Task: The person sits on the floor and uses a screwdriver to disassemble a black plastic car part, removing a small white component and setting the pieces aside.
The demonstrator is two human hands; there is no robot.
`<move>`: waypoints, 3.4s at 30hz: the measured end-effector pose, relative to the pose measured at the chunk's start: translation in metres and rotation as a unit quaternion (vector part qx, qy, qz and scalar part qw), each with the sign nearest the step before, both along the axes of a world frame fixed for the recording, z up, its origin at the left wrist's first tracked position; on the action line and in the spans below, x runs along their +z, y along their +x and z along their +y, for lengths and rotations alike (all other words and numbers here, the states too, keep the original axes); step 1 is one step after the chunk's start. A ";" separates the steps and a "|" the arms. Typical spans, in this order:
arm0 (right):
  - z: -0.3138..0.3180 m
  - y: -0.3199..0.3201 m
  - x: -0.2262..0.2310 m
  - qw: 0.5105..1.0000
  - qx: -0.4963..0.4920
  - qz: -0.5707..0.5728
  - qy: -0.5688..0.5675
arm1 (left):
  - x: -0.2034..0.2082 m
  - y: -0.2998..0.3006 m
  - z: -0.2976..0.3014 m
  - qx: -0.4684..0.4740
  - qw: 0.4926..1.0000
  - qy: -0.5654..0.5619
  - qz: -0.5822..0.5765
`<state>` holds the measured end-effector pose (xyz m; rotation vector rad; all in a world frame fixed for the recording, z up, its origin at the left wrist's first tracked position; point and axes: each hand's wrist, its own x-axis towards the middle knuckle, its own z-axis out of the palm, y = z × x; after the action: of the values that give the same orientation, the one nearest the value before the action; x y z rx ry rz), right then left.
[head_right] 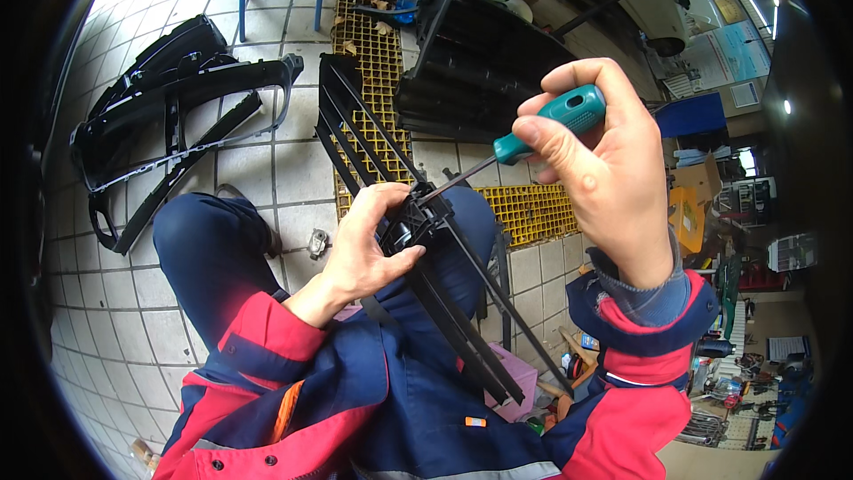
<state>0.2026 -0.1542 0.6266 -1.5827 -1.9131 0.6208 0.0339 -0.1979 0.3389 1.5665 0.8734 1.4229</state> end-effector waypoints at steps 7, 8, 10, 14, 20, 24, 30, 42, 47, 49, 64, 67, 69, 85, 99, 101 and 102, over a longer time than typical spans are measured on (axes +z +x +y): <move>0.013 0.025 -0.012 0.997 -0.029 0.057 -0.054 | 0.000 0.003 -0.002 0.022 0.999 -0.025 0.026; 0.013 0.027 -0.013 0.998 -0.017 0.040 -0.045 | 0.000 0.004 -0.003 0.031 0.999 -0.033 0.030; 0.011 0.030 -0.017 0.999 -0.011 0.027 -0.038 | -0.001 0.004 -0.003 0.050 0.997 -0.050 0.036; 0.014 0.033 -0.018 0.995 0.018 0.076 -0.057 | -0.002 0.006 -0.003 0.061 0.996 -0.056 0.031; 0.019 0.033 -0.016 0.991 0.077 0.084 -0.064 | -0.002 0.006 -0.005 0.035 0.997 -0.064 0.015; 0.005 0.029 -0.012 0.984 0.138 0.101 -0.054 | -0.003 0.007 -0.005 0.043 0.997 -0.062 0.020; 0.005 0.028 -0.004 0.973 0.208 0.076 -0.072 | -0.006 0.006 -0.005 0.029 0.996 -0.079 0.017; -0.008 0.033 0.006 0.987 0.115 0.113 -0.025 | 0.001 0.005 -0.006 0.050 0.996 -0.066 0.042; -0.015 0.029 0.006 0.989 0.110 0.096 -0.032 | 0.006 0.006 -0.007 0.055 0.997 -0.008 0.053; -0.015 0.025 0.005 0.988 0.117 0.090 -0.037 | 0.008 0.007 -0.008 0.055 0.998 0.005 0.041; -0.007 0.005 0.005 0.998 -0.013 -0.064 -0.007 | 0.010 0.008 -0.011 0.061 0.998 0.012 0.034; -0.007 0.005 0.006 0.996 -0.038 -0.077 -0.023 | 0.009 0.008 -0.012 0.057 0.997 0.024 0.039; -0.006 0.006 0.007 0.995 -0.050 -0.084 -0.033 | 0.009 0.007 -0.013 0.053 0.996 0.021 0.061; 0.032 0.050 -0.015 0.983 -0.090 -0.040 -0.155 | 0.009 0.007 -0.011 0.042 0.998 0.021 0.037; 0.036 0.087 -0.044 0.953 -0.093 0.237 -0.163 | -0.006 0.007 -0.008 -0.004 0.996 -0.093 -0.001; 0.020 0.071 -0.069 0.958 -0.035 0.079 -0.274 | -0.009 0.011 -0.008 -0.011 0.994 -0.109 -0.024; 0.015 0.059 -0.085 0.947 -0.003 0.049 -0.319 | -0.010 0.011 -0.007 -0.017 0.993 -0.114 -0.029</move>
<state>0.2619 -0.1397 0.5417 -1.8797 -1.7190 1.3937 0.0448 -0.2053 0.3285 1.3555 0.9353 1.2890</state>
